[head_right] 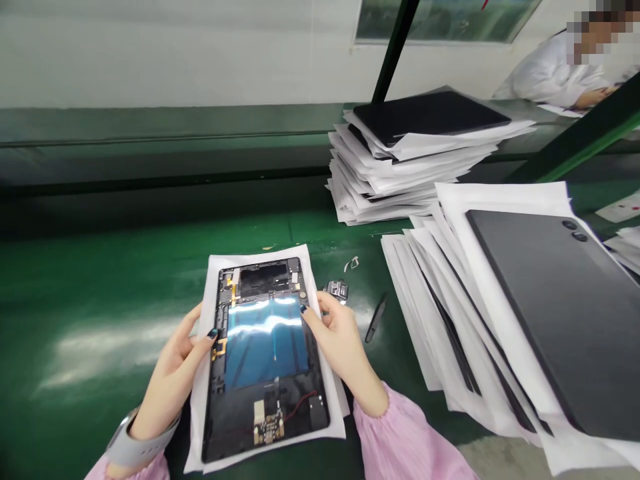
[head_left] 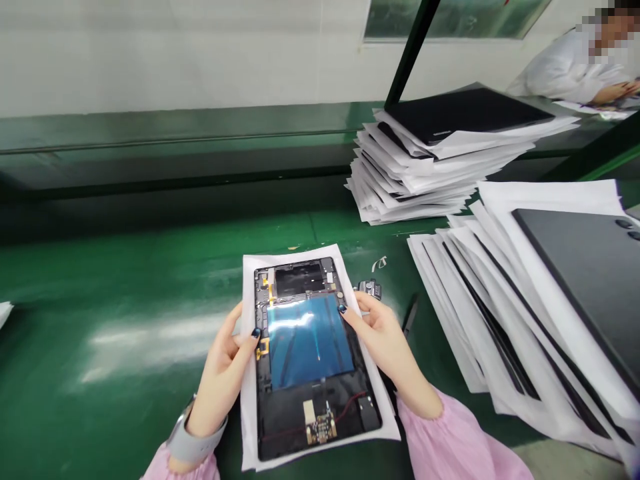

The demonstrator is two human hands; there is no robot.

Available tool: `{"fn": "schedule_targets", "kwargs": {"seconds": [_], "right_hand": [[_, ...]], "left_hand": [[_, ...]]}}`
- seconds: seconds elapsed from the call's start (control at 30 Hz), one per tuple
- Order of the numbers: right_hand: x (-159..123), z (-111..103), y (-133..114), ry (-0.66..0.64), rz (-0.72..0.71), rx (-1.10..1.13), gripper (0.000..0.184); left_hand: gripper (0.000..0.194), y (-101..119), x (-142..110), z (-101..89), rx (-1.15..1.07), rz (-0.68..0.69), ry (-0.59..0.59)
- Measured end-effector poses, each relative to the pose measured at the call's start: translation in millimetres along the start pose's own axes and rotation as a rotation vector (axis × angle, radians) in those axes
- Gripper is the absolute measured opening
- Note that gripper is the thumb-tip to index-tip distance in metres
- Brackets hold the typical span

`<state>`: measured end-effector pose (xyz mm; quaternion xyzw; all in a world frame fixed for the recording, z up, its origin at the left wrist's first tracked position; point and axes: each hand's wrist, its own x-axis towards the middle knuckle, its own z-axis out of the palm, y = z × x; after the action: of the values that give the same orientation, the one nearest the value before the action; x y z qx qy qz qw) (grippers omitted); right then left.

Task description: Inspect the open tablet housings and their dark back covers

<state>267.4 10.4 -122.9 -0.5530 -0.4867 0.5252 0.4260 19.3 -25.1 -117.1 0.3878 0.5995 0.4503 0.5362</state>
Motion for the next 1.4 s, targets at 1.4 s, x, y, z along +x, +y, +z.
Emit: {"fn": "schedule_targets", "kwargs": {"seconds": [1.4], "right_hand": [[2, -31, 22, 0.348, -0.417, -0.728, 0.035]], "left_hand": [[0.04, 4, 4, 0.2, 0.091, -0.114, -0.019]]}}
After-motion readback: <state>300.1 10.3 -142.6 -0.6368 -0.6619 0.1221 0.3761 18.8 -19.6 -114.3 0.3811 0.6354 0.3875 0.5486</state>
